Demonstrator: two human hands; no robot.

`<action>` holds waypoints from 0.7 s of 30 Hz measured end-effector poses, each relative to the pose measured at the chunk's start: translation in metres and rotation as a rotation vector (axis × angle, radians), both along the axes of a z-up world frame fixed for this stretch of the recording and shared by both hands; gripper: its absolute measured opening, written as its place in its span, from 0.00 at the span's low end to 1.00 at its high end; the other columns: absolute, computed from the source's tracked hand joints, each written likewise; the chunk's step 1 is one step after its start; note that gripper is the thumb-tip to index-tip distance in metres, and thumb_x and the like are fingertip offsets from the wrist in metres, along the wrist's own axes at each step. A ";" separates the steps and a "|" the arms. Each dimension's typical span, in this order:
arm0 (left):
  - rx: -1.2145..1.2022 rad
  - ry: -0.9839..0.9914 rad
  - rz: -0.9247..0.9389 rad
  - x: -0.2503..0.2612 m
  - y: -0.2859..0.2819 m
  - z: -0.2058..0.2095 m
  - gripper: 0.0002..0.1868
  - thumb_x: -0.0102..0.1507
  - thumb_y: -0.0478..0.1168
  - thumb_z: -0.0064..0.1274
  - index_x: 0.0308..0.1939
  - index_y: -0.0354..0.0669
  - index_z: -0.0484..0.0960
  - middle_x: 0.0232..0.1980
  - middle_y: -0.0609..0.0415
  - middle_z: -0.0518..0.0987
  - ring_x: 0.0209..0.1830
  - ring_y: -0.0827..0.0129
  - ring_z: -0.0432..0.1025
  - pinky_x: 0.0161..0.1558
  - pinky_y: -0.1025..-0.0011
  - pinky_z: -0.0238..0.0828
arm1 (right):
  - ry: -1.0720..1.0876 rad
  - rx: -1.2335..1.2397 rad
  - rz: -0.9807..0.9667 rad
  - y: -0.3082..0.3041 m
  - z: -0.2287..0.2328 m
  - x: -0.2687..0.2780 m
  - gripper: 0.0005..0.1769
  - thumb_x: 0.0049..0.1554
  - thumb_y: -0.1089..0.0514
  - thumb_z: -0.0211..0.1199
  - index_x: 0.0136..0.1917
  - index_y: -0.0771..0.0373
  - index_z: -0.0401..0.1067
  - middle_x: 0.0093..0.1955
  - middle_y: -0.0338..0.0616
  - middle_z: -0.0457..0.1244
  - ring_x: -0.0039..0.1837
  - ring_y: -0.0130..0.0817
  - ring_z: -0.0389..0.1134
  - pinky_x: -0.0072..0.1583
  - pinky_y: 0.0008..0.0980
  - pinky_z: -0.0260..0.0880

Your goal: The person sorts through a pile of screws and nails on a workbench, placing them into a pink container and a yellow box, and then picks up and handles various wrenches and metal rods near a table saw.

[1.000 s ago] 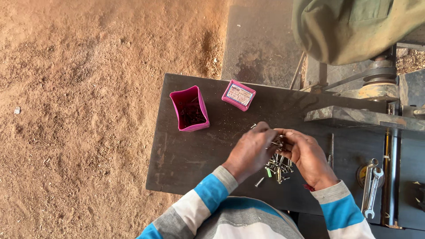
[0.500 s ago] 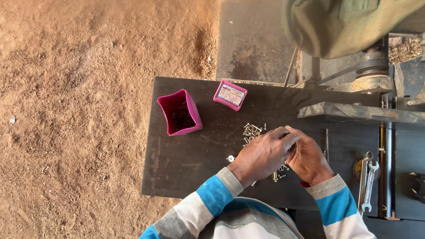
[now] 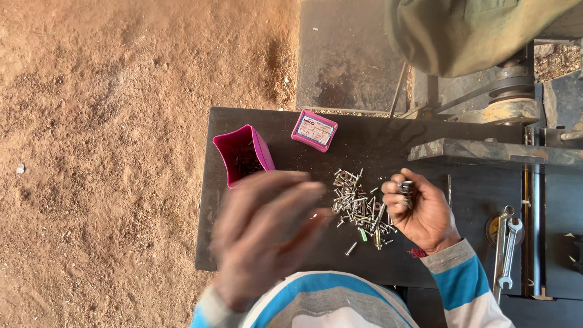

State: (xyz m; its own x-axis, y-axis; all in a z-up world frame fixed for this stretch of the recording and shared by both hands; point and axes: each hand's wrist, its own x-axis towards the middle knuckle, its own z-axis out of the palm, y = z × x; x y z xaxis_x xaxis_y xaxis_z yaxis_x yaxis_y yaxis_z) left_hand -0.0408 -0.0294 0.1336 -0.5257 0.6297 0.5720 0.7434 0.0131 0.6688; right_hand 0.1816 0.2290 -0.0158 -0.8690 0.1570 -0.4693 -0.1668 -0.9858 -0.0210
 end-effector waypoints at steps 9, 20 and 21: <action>-0.269 -0.230 0.174 -0.064 -0.022 -0.043 0.66 0.43 0.50 0.78 0.77 0.39 0.52 0.75 0.36 0.59 0.74 0.45 0.60 0.69 0.53 0.66 | -0.279 0.122 -0.081 -0.021 0.015 -0.027 0.14 0.66 0.55 0.54 0.45 0.67 0.72 0.52 0.51 0.67 0.55 0.43 0.72 0.58 0.41 0.77; -0.202 -0.112 0.113 -0.045 0.007 -0.047 0.51 0.46 0.45 0.76 0.71 0.45 0.67 0.68 0.50 0.76 0.68 0.57 0.71 0.63 0.58 0.66 | -0.154 0.388 -0.196 -0.053 0.096 -0.109 0.12 0.68 0.56 0.56 0.47 0.66 0.72 0.49 0.50 0.68 0.55 0.43 0.71 0.61 0.43 0.76; -0.228 -0.094 0.110 -0.040 0.010 -0.045 0.51 0.46 0.45 0.76 0.70 0.46 0.68 0.67 0.51 0.76 0.67 0.57 0.71 0.62 0.58 0.65 | -0.118 0.412 -0.219 -0.059 0.102 -0.120 0.12 0.68 0.55 0.57 0.47 0.65 0.72 0.49 0.50 0.68 0.55 0.43 0.71 0.61 0.43 0.75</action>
State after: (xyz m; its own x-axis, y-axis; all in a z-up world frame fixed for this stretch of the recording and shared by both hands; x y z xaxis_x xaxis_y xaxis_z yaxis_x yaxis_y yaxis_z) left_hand -0.0811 -0.0196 0.0890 -0.6418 0.6730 0.3677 0.6641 0.2480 0.7053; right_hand 0.0615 0.1703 0.0858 -0.7396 0.5238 -0.4227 -0.3422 -0.8334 -0.4340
